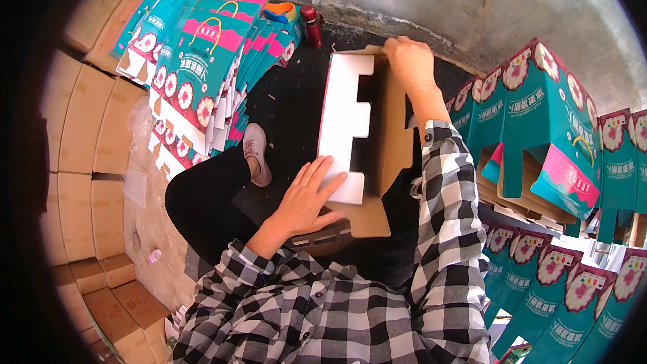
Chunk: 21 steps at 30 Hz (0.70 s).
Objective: The person puts away a phone, folds flat cardboard sheets into boxes by hand, stacks the assembled boxes, and packs up a mesh bag.
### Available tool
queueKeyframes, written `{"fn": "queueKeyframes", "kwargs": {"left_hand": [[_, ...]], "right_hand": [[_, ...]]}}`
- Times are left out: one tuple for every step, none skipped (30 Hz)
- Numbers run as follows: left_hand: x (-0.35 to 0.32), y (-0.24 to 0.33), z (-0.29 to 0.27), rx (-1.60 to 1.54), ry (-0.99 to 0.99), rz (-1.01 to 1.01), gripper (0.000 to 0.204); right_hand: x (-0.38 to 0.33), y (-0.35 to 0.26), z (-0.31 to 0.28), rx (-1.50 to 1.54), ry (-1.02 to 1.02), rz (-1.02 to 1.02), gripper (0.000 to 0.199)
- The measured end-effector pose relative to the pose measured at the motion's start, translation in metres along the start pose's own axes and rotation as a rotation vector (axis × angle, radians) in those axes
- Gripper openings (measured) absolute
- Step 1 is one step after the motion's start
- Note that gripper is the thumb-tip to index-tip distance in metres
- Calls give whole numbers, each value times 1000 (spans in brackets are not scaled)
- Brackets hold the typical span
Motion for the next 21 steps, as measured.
{"fn": "queueKeyframes", "kwargs": {"left_hand": [[0,3,1,-2,-2,0,66],[1,12,0,-42,34,54,60],[2,21,0,-83,69,109,53],[3,22,6,-86,69,112,53],[5,21,10,-31,105,107,47],[6,20,13,25,141,103,41],[5,17,11,27,237,68,32],[8,20,14,23,236,72,32],[8,10,15,12,261,-60,35],[7,2,17,0,286,-193,39],[10,2,19,110,277,-244,47],[16,5,18,148,256,-245,53],[21,15,23,302,241,-138,56],[28,26,25,453,225,-25,59],[32,31,28,453,225,-23,59],[36,31,35,224,241,-42,62],[40,30,39,-3,254,-64,65],[42,29,42,0,254,-64,65],[44,25,46,37,236,-84,66],[47,23,48,73,220,-105,67],[46,24,48,91,202,-123,56]], "right_hand": [[-5,-8,7,-30,-61,-60,16],[-12,-16,11,-63,-122,-121,17],[-19,-20,14,-42,-198,-158,19],[-22,-19,13,-45,-200,-156,19],[-25,-18,18,-88,-247,-164,19],[-28,-17,23,-131,-293,-173,20],[-30,-12,24,-98,-319,-143,20],[-33,-11,25,-101,-321,-140,20],[-34,-7,27,-69,-332,-88,20],[-35,-3,28,-37,-343,-37,21],[-36,-5,26,-35,-342,-38,21],[-38,-6,27,-69,-357,-29,21],[-38,-7,28,-103,-372,-21,21],[-38,-7,28,-104,-371,-20,21],[-38,-6,29,-119,-369,-2,20],[-37,-5,30,-134,-367,15,20],[-37,-7,29,-133,-366,14,20],[-37,-9,29,-124,-369,15,19],[-38,-10,29,-115,-372,17,19],[-37,-10,26,-115,-370,16,19],[-36,-8,23,-80,-385,38,21]]}}
Point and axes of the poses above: each hand's wrist, its own x-axis towards the middle knuckle, its own z-axis out of the palm, y = z × x, the point moved 9 cm from there along x, towards the middle knuckle, and after that the axes turned 14 degrees about z, right-handed, at the moved point
